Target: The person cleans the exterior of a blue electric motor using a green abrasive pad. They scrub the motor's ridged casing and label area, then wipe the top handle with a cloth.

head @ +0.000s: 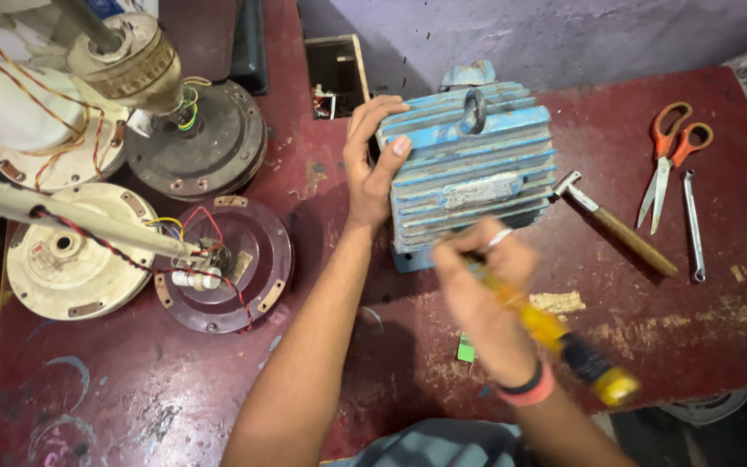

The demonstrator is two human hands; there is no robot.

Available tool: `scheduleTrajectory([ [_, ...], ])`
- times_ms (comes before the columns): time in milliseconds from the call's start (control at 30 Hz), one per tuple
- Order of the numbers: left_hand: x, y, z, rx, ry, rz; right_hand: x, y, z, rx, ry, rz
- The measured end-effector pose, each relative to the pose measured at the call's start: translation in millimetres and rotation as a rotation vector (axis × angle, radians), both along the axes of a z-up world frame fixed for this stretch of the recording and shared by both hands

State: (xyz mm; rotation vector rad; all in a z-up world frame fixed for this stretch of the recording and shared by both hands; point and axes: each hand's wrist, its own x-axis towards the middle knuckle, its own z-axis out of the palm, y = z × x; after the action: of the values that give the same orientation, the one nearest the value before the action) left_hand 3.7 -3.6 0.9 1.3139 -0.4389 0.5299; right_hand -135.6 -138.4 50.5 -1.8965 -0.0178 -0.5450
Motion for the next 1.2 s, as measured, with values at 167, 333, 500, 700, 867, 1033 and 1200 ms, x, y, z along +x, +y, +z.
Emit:
scheduleTrajectory([
  [167,-3,6,-3,0.047,0.01,-0.013,6,-14,1,0.072,-0.017,0.029],
  [333,-1,2,-5,0.0,-0.001,-0.006,6,-12,8,-0.002,-0.061,0.059],
  [500,-1,4,-5,0.044,0.003,-0.014,2,8,14,0.057,0.07,0.107],
  [700,-2,4,-3,0.026,0.004,-0.007,-1,-5,14,-0.153,-0.09,-0.054],
  [867,-2,4,-1,0.05,0.02,-0.046,-21,-25,-37,0.058,-0.018,0.174],
  [1033,-3,8,1,0.082,0.013,-0.027,-38,-115,-89,0.009,-0.094,-0.182],
  [1200,-2,3,-1,0.043,0.043,-0.032,-56,-148,-142,0.158,-0.038,-0.275],
])
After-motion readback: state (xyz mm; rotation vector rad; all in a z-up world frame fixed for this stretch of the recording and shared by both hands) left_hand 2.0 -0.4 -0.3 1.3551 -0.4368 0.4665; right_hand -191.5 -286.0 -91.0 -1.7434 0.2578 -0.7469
